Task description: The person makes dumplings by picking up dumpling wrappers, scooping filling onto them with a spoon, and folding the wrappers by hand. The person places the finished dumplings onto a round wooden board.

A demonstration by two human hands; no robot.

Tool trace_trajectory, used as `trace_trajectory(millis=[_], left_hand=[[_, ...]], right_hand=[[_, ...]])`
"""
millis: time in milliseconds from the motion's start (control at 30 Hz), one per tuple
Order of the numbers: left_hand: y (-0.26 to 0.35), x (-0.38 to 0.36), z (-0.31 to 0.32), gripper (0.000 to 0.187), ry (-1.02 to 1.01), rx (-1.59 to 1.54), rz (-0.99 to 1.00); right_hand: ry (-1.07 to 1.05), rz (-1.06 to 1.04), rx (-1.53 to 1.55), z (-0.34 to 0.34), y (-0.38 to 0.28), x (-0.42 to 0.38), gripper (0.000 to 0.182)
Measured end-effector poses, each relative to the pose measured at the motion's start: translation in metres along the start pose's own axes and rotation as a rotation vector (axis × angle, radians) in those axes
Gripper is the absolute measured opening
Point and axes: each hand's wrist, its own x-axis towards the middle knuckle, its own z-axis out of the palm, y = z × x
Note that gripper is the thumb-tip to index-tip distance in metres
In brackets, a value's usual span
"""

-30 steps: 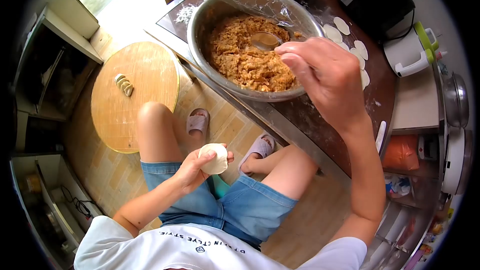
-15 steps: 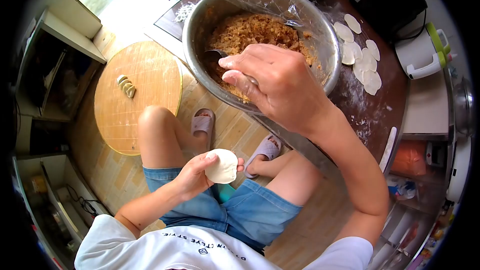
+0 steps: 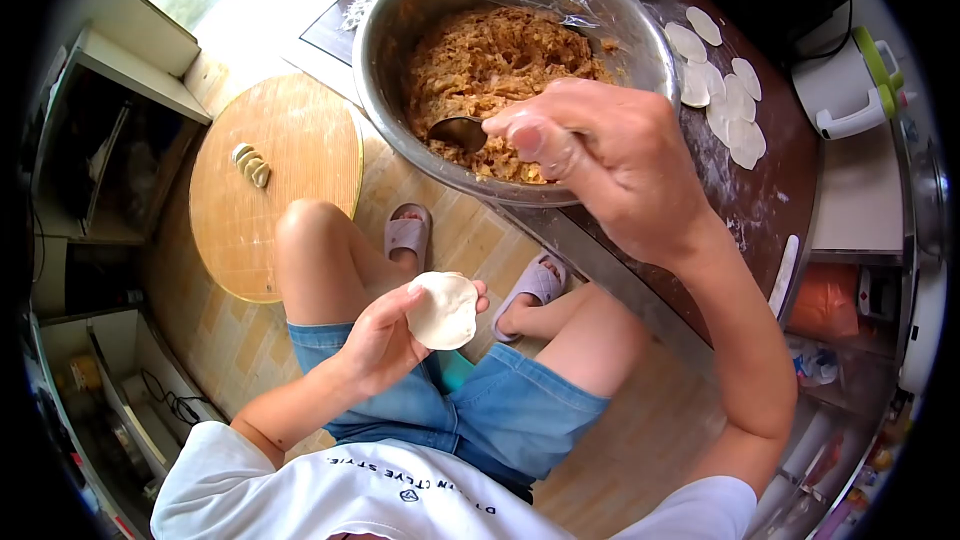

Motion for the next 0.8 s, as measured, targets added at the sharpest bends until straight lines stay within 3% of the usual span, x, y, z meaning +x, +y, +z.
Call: trace_trajectory(millis=[167, 333, 400, 467, 533, 600, 667, 767, 800], left_hand=[[0.015, -0.009, 0.025, 0.045, 0.009, -0.072, 0.16], [0.031, -0.019, 0.069, 0.049, -0.061, -0.208, 0.367], [0.027, -0.023, 0.071, 0.047, -0.072, -0.343, 0.335], [0.026, -0.027, 0.07, 0.046, -0.055, -0.396, 0.295], [0.024, -0.029, 0.067, 0.048, -0.136, -0.412, 0.294], [0.024, -0.031, 0.066, 0.053, -0.197, -0.396, 0.281], [0.024, -0.033, 0.066, 0.053, -0.187, -0.425, 0.26], [0.022, -0.032, 0.06, 0.05, -0.186, -0.444, 0.222], [0.019, -0.029, 0.054, 0.049, -0.175, -0.426, 0.222]], right_hand=[[0.266, 0.45, 0.392, -0.013, 0.003, -0.023, 0.047], [0.462, 0.499, 0.776, -0.015, -0.024, -0.049, 0.049], [0.457, 0.558, 1.001, 0.006, -0.037, -0.073, 0.048], [0.467, 0.584, 0.833, 0.023, -0.049, -0.087, 0.051], [0.419, 0.251, 0.335, 0.039, -0.054, -0.102, 0.05], [0.163, -0.337, -0.088, 0.031, -0.049, -0.108, 0.038], [0.03, -0.551, -0.431, 0.035, -0.053, -0.112, 0.031], [-0.065, -0.694, -0.663, 0.042, -0.049, -0.121, 0.027], [-0.051, -0.67, -0.614, 0.042, -0.051, -0.122, 0.027]])
